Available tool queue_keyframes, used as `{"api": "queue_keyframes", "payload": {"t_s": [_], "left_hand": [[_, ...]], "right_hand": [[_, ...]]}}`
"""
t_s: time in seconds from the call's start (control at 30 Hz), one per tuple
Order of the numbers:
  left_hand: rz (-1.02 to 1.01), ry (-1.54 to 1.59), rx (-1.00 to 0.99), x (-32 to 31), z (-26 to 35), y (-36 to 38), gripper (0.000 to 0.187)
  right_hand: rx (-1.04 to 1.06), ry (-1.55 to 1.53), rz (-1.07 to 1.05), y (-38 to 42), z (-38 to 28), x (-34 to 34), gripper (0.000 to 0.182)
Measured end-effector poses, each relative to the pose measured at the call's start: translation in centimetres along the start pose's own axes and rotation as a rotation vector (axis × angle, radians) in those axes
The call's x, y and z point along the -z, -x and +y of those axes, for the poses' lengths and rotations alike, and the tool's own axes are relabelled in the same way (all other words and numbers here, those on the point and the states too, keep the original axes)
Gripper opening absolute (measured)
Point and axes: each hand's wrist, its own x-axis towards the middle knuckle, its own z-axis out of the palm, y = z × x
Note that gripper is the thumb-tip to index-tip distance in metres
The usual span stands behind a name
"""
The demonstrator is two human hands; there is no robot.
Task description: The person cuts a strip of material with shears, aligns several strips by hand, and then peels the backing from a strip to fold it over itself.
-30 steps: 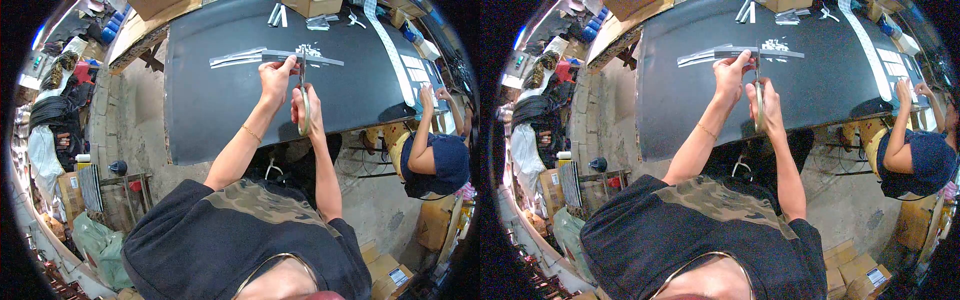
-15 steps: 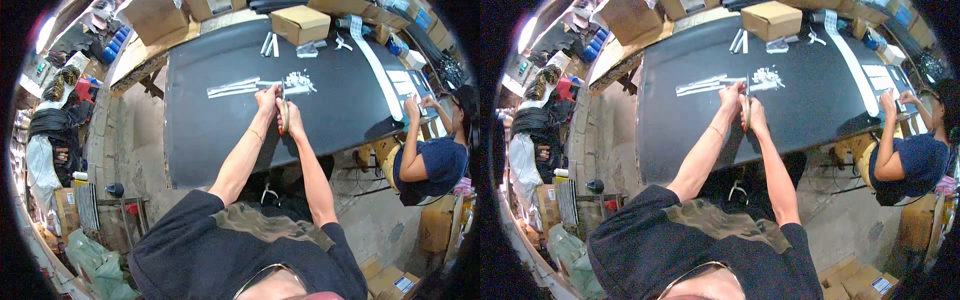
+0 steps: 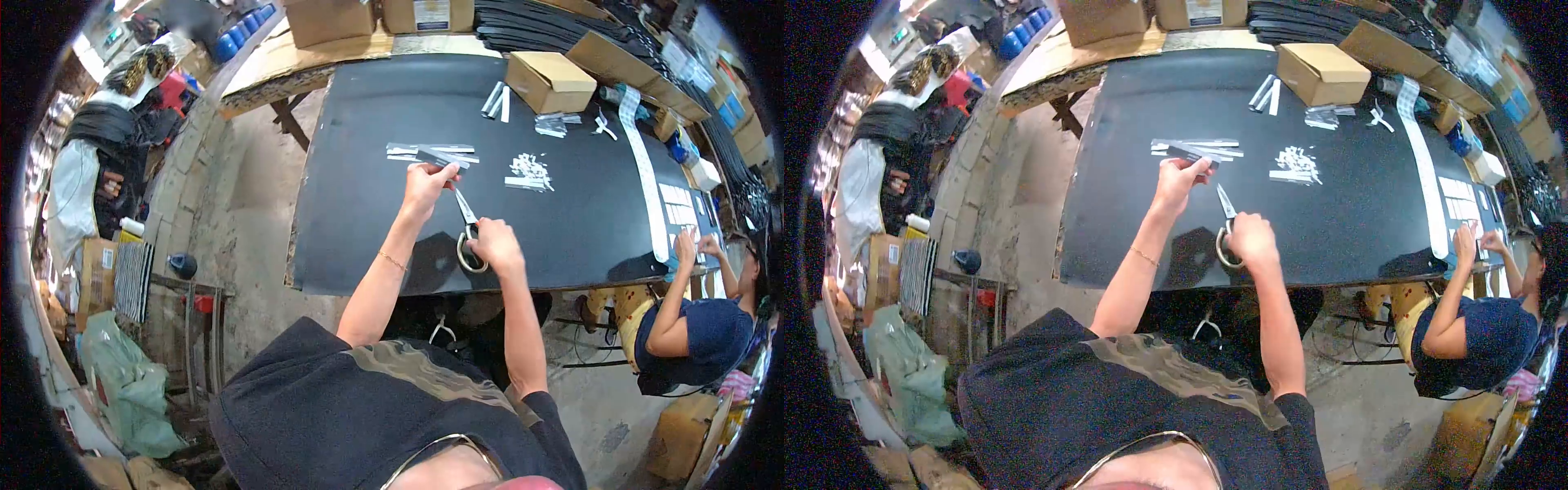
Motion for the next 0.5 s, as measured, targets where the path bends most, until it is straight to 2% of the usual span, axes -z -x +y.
{"api": "queue_keyframes", "payload": {"t_s": [0.07, 0.13, 0.2, 0.23, 0.27, 0.33, 0.4, 0.5], "left_hand": [[-0.055, -0.01, 0.002, 1.0, 1.2, 0.3, 0.012], [-0.268, -0.2, 0.055, 1.8, 2.2, 0.5, 0.014], [-0.311, -0.269, 0.117, 1.4, 3.1, 1.2, 0.016], [-0.385, -0.355, 0.131, 1.0, 3.4, 1.5, 0.017], [-0.461, -0.445, 0.14, 0.6, 3.6, 1.3, 0.019], [-0.525, -0.414, 0.13, 0.4, 2.2, 0.7, 0.02], [-0.523, -0.559, 0.15, 0.3, 1.3, 0.6, 0.021], [-0.515, -0.581, 0.185, -0.7, 0.8, 0.4, 0.021]], "right_hand": [[-0.055, -0.024, -0.025, -0.2, -0.2, 2.8, 0.029], [0.053, -0.729, 0.153, -1.9, 0.9, 4.0, 0.033], [0.17, -1.004, 0.14, -3.2, 0.5, 4.6, 0.036], [0.275, -0.897, 0.12, -3.8, 0.5, 4.3, 0.026], [0.352, -1.0, 0.027, -4.5, 0.9, 3.9, 0.021], [0.31, -1.149, -0.006, -4.8, 1.2, 2.9, 0.015], [0.311, -1.205, 0.003, -4.7, 2.0, 2.1, 0.014], [0.129, -1.284, 0.237, -4.5, 3.4, 0.9, 0.014]]}}
